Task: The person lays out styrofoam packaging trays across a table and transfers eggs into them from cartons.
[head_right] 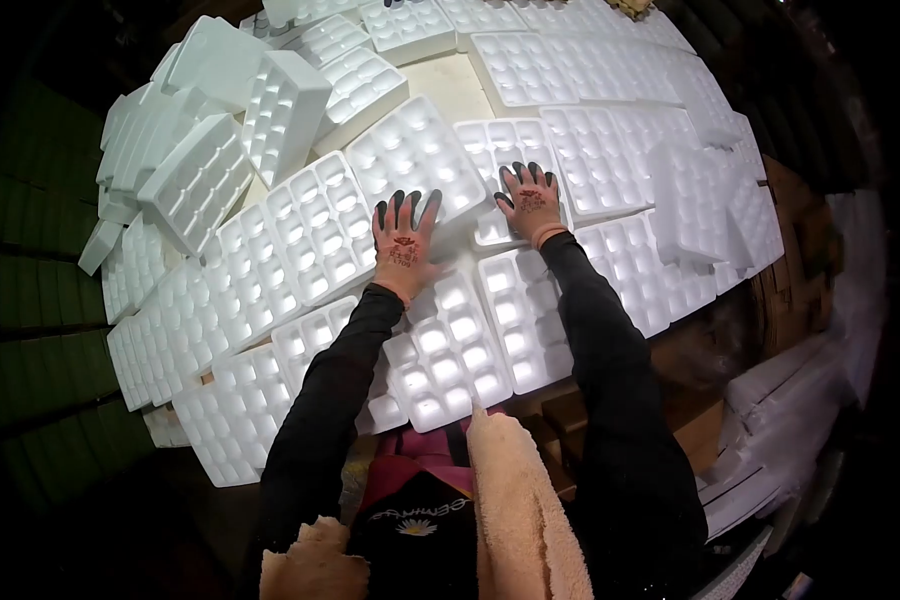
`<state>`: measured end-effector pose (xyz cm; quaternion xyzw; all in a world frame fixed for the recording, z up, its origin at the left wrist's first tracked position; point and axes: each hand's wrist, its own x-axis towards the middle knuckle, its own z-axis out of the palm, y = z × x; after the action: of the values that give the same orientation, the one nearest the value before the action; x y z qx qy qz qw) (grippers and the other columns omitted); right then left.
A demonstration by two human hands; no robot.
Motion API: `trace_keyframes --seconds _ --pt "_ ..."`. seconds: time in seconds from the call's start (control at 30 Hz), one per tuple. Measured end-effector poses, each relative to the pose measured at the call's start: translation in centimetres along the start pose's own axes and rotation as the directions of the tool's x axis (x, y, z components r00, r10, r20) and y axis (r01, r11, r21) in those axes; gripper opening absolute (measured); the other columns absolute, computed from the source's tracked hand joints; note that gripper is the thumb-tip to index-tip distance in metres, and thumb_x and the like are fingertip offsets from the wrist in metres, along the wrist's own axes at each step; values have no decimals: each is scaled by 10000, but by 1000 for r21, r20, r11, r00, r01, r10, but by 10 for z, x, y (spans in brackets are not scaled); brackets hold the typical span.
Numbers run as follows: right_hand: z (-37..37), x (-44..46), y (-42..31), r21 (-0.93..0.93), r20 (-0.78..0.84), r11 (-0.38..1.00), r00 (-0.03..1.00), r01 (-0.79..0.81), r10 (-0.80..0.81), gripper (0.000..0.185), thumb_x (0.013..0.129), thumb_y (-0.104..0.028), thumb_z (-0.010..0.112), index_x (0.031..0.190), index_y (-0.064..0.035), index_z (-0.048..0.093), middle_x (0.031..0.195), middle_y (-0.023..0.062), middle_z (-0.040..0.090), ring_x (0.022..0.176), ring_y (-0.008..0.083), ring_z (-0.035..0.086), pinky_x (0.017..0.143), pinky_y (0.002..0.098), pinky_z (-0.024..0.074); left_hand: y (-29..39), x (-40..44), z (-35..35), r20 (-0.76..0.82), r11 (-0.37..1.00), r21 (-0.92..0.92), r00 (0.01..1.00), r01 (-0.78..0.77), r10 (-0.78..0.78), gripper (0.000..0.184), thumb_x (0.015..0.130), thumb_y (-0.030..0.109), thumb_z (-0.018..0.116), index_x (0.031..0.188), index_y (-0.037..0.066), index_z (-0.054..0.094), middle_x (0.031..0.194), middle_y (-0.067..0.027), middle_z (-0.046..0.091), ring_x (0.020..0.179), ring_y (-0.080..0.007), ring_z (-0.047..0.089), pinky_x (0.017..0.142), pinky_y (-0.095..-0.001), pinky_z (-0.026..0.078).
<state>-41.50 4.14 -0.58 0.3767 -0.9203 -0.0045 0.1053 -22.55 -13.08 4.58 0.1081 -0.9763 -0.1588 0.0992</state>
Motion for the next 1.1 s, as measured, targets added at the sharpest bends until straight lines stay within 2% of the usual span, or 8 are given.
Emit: trace_keyframes --seconds 0.17,0.27,0.43,0.63,0.77,0.83,0.93,1.1 --pt "1 13 12 44 74 993 992 -109 105 464 787 -311 671 1212 -172 548 1200 46 587 1216 308 480 950 489 411 -6 11 36 -26 990 -55 991 -129 128 626 732 157 656 1339 182 509 1084 -74 572 1133 -276 495 1128 -501 207" --pt "-5 21 15 44 116 987 982 -156 150 403 762 -283 684 1127 -156 568 1166 53 601 1202 310 487 872 465 469 -4 9 38 17 982 -48 983 -182 183 607 704 149 663 1298 185 544 1012 -60 574 1109 -262 495 1126 -511 221" --pt "14 25 19 137 37 980 989 -145 141 380 766 -263 659 1108 -122 574 1149 61 602 1205 330 473 893 468 446 6 7 45 188 974 -34 956 -222 224 569 705 172 681 1263 178 571 1034 -64 600 1086 -262 518 1139 -502 207" --pt "9 30 0 83 135 981 977 -176 164 375 800 -219 587 1157 -102 573 1198 106 550 1206 325 456 954 499 371 2 6 31 70 941 -201 954 -274 292 567 699 171 645 1261 163 560 1146 -89 514 1161 -298 446 1132 -523 201" --pt "-9 25 2 65 102 986 984 -156 149 381 824 -190 540 1190 -88 573 1230 136 514 1207 322 444 995 520 320 -18 -15 -14 -188 982 -168 980 -91 59 631 787 297 625 1372 144 447 1362 -146 371 1298 -367 315 1131 -557 152" --pt "-41 29 -7 113 40 987 993 -111 107 421 810 -213 579 1213 -92 565 1232 125 540 1197 324 457 1001 494 333 -42 -26 -21 -277 968 52 935 245 -222 677 830 360 616 1427 134 390 1470 -175 300 1367 -401 249 1130 -574 128" --pt "-61 59 -27 291 -120 955 992 66 -32 476 797 -226 621 1246 -98 535 1241 122 539 1188 323 472 989 476 362 -113 -59 15 -244 673 273 726 688 -643 785 869 518 554 1490 118 287 1533 -235 217 1404 -474 166 1113 -624 88" --pt "-47 132 -111 556 -329 774 935 304 -131 584 775 -247 692 1303 -107 484 1257 118 537 1173 323 498 969 446 409 -96 -53 17 21 714 220 729 665 -685 804 887 605 450 1491 103 281 1538 -240 202 1414 -472 145 1122 -613 38"
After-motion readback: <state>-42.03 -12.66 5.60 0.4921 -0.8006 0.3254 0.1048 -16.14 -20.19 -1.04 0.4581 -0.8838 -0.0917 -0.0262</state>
